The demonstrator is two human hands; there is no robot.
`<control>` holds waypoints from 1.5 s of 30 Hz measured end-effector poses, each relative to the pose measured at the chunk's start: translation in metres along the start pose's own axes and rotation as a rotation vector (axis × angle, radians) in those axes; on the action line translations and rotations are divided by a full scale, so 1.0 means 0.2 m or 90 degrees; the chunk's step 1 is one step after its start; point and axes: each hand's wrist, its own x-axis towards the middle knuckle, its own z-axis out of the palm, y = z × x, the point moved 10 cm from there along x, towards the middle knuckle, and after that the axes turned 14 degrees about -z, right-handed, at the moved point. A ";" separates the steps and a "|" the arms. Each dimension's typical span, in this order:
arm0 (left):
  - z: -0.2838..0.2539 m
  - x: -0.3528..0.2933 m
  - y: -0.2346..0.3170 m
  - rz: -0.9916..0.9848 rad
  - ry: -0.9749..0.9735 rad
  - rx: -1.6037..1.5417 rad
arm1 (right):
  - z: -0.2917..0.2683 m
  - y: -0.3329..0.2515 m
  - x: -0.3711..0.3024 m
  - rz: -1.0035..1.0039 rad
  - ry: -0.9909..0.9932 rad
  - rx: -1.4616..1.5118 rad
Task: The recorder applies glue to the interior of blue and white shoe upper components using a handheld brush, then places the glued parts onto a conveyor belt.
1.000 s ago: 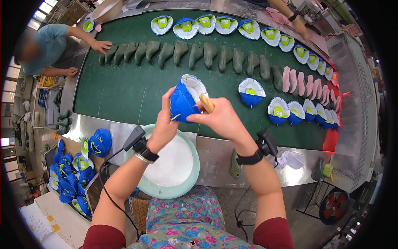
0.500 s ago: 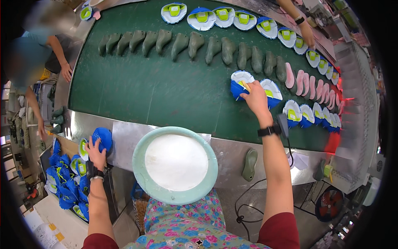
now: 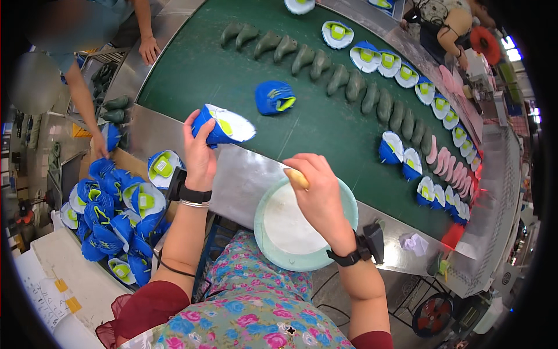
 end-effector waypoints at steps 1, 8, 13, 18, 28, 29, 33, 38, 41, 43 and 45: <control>0.02 0.01 0.00 -0.050 -0.019 -0.058 | 0.01 -0.04 0.03 -0.006 -0.001 -0.002; 0.44 -0.68 -0.05 0.000 -0.273 0.157 | 0.05 -0.24 -0.06 0.064 0.013 0.096; 0.35 -0.68 -0.09 -0.196 -0.348 0.111 | -0.04 -0.22 -0.28 0.170 0.029 0.160; 0.32 -0.82 -0.29 -0.332 -0.585 0.364 | 0.14 -0.31 -0.42 0.160 -0.083 0.280; -0.65 -0.35 -0.23 0.358 -0.249 1.401 | 0.10 -0.03 -0.88 0.524 0.101 0.318; -0.64 -0.27 -0.20 0.423 -0.258 1.410 | 0.11 -0.01 -0.90 0.539 0.112 0.337; -0.65 0.05 -0.08 0.707 -0.323 1.463 | 0.12 -0.04 -0.85 0.534 0.131 0.348; -0.15 -0.09 0.04 0.558 -0.370 1.176 | 0.05 -0.10 -0.75 0.424 0.052 0.165; 0.02 -0.50 -0.19 -0.156 -0.528 0.736 | 0.09 -0.26 -0.59 0.265 0.063 0.192; 0.14 -0.86 -0.27 -0.281 -0.715 0.612 | 0.26 -0.36 -0.54 0.209 -0.019 0.307; 0.13 -0.92 -0.26 -0.339 -0.718 0.544 | 0.25 -0.35 -0.55 0.220 -0.059 0.284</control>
